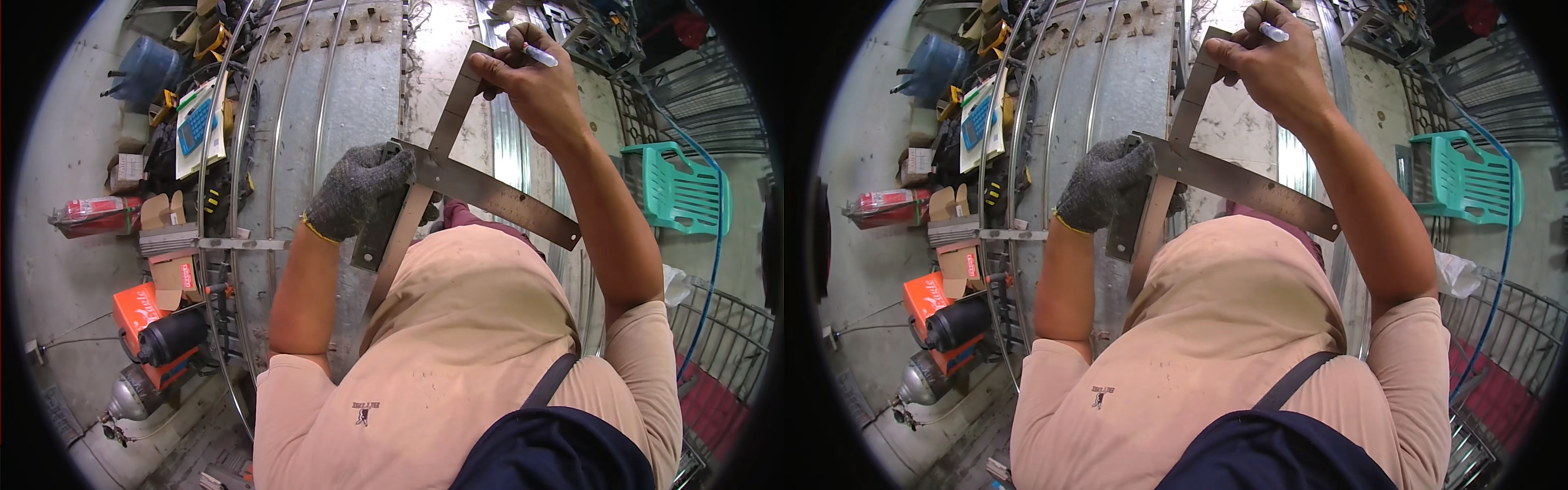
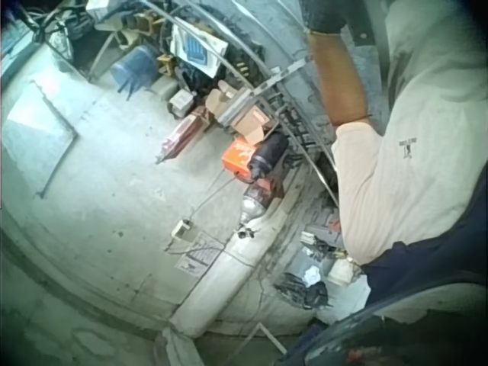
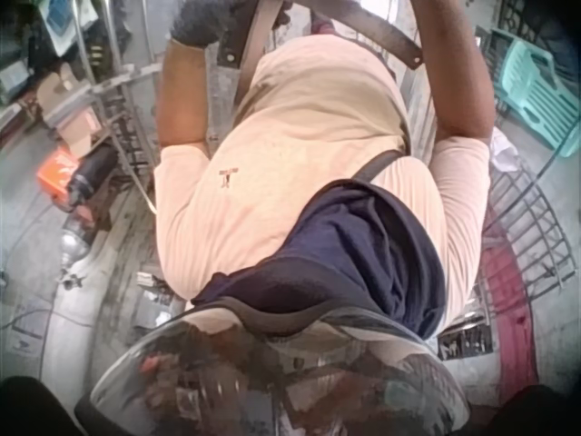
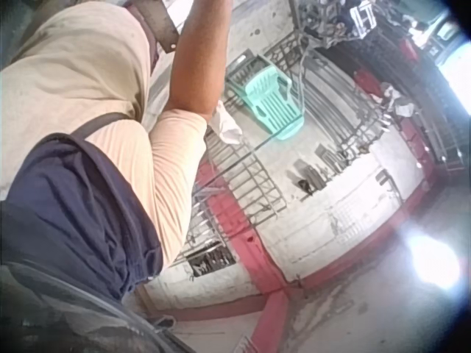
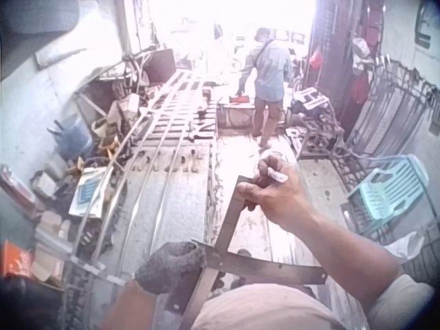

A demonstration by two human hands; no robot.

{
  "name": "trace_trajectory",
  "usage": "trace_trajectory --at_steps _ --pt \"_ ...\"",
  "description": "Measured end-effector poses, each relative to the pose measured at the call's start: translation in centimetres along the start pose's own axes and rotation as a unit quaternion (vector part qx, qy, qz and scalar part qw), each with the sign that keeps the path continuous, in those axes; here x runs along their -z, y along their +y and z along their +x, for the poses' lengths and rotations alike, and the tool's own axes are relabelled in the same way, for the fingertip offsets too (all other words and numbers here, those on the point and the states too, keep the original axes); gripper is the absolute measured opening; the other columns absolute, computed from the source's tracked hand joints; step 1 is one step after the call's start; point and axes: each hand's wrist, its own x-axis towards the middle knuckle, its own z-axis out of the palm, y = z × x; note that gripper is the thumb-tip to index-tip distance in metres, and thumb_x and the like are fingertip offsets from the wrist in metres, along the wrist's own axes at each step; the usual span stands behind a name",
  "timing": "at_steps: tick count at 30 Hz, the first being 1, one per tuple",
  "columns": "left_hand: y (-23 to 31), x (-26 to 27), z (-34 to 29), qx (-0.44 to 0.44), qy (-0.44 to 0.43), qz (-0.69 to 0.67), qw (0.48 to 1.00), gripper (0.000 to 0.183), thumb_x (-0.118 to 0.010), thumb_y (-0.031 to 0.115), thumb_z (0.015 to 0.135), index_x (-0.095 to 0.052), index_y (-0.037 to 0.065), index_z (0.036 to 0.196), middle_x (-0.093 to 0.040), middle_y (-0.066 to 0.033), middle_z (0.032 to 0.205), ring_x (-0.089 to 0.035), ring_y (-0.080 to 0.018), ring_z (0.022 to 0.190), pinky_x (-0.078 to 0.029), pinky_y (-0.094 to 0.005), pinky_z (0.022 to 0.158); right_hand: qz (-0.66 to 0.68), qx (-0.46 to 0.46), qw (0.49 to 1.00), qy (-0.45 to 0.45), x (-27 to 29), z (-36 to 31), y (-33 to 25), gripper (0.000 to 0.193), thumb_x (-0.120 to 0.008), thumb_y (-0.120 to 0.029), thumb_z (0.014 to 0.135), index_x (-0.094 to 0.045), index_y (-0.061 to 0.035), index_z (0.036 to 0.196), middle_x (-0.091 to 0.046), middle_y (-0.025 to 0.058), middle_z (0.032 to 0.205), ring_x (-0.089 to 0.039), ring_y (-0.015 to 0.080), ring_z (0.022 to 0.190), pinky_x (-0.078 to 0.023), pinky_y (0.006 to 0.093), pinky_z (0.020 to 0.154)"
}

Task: Measuring a metal piece with a square and marking it, then using an angle grinder to smooth the surface of a metal frame.

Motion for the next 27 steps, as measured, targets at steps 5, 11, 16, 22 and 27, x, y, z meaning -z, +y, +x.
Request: trace_trajectory --at_steps 5,11,16,22,27 --pt "-0.1 0.0 0.4 -0.026 0.004 0.043 0.999 0.034 -0.063 0.033 0.108 -0.071 0.001 0.098 -0.063 0.0026 0.083 -0.053 -0.0063 0.076 -0.046 -0.0255 0.069 -0.023 0.019 1.0 -0.003 0.6 0.1 0.3 0.033 -0.086 -0.003 0.09 -0.054 -0.0087 0.098 -0.059 -0.0005 0.086 -0.066 0.0118 0.076 -0.059 0.029 0.064" --pt "-0.1 -0.6 0.5 0.004 0.013 -0.025 1.0 0.032 -0.062 0.036 0.108 -0.07 0.007 0.097 -0.062 0.0049 0.083 -0.048 -0.0028 0.07 -0.04 -0.0226 0.063 -0.029 -0.009 0.999 -0.015 0.7 -0.2 0.0 0.034 -0.087 -0.005 0.089 -0.054 -0.0089 0.098 -0.059 0.0011 0.088 -0.066 0.0128 0.078 -0.061 0.0301 0.065" --pt "0.0 -0.5 0.5 0.002 0.009 -0.01 1.0 0.032 -0.062 0.035 0.108 -0.071 0.007 0.097 -0.063 0.0044 0.085 -0.051 -0.0038 0.073 -0.042 -0.0233 0.066 -0.017 -0.014 0.999 -0.024 1.0 -0.2 -0.1 0.035 -0.088 -0.005 0.088 -0.054 -0.0096 0.098 -0.06 0.001 0.087 -0.067 0.0122 0.079 -0.062 0.03 0.068" --pt "-0.3 -0.6 1.0 0.02 0.01 -0.017 1.0 0.035 -0.063 0.037 0.109 -0.07 0.004 0.101 -0.064 0.0028 0.087 -0.054 -0.0056 0.075 -0.045 -0.024 0.068 -0.035 -0.028 0.999 -0.019 1.3 -0.2 0.1 0.036 -0.088 -0.006 0.088 -0.053 -0.0106 0.098 -0.063 0.0018 0.087 -0.07 0.0132 0.082 -0.063 0.0298 0.072" --pt "-0.9 -0.5 1.2 0.014 0.006 -0.028 0.999 0.035 -0.062 0.036 0.109 -0.071 0.003 0.104 -0.068 0.0001 0.09 -0.058 -0.0072 0.08 -0.05 -0.0262 0.072 -0.103 -0.001 0.994 -0.029 1.5 -0.4 -0.1 0.024 -0.08 -0.012 0.097 -0.057 -0.006 0.103 -0.064 0.0018 0.086 -0.07 0.0114 0.081 -0.059 0.0274 0.07"
